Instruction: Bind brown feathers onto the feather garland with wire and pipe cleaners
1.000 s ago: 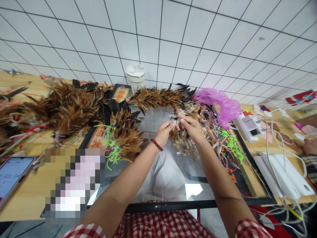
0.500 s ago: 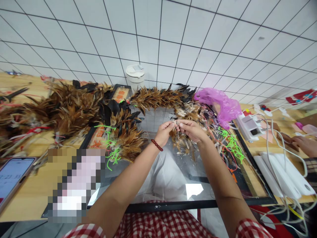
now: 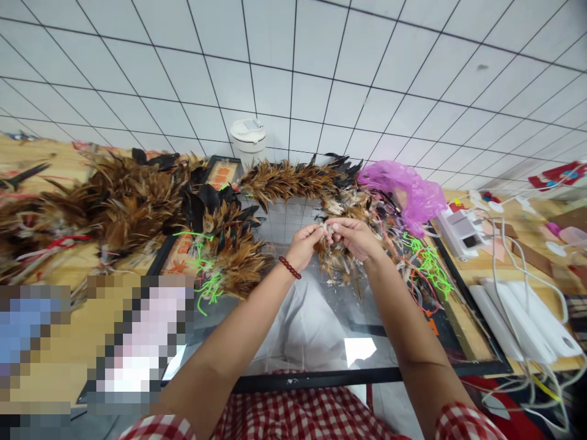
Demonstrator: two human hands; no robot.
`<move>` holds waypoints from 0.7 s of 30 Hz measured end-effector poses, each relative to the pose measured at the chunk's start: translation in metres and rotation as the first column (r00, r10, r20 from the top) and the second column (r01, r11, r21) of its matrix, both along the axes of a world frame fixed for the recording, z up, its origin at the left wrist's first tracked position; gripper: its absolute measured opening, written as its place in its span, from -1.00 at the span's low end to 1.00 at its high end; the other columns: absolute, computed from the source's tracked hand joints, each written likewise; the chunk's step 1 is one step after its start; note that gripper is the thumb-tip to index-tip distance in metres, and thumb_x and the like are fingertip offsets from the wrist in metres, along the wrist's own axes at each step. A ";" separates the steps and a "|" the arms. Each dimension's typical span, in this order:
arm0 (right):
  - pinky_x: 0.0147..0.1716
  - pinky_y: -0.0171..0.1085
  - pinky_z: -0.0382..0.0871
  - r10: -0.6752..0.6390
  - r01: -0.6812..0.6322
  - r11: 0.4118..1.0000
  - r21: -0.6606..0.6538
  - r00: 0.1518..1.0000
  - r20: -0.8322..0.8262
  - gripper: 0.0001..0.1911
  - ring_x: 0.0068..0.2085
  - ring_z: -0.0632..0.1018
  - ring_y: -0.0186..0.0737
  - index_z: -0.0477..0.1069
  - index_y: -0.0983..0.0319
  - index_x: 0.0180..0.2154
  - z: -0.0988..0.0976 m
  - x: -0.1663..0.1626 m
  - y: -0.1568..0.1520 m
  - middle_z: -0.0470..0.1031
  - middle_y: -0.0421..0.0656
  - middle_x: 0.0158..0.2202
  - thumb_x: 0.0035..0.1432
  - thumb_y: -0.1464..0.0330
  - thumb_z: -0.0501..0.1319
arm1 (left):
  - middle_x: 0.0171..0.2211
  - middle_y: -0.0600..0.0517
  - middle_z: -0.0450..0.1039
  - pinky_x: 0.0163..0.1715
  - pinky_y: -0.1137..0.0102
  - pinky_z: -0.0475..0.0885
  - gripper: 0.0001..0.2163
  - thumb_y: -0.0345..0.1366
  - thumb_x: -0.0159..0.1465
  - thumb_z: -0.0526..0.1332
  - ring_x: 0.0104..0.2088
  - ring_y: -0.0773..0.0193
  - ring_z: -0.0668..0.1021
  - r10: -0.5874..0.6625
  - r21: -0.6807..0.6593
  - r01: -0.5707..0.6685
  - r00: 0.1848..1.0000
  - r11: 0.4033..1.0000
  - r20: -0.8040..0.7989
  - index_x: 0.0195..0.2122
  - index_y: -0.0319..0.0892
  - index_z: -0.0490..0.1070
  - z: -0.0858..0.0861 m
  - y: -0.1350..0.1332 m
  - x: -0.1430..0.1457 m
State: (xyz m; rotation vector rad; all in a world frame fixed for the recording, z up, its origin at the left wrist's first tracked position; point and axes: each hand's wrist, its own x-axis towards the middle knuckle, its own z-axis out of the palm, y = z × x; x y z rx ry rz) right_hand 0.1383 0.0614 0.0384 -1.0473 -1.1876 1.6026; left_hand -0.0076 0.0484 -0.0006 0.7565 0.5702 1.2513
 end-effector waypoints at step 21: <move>-0.49 -0.25 0.41 -0.159 0.006 0.898 0.440 0.936 0.313 -0.78 -0.53 0.43 -0.38 0.45 0.20 -0.42 -0.003 -0.009 -0.009 0.38 -0.18 -0.35 0.13 0.18 0.26 | -0.58 0.04 0.45 -0.56 0.46 0.42 -0.72 -0.15 0.08 0.36 -0.62 0.39 0.48 -0.090 -0.186 0.077 0.994 0.979 -0.061 -0.42 -0.29 0.40 -0.001 0.000 0.002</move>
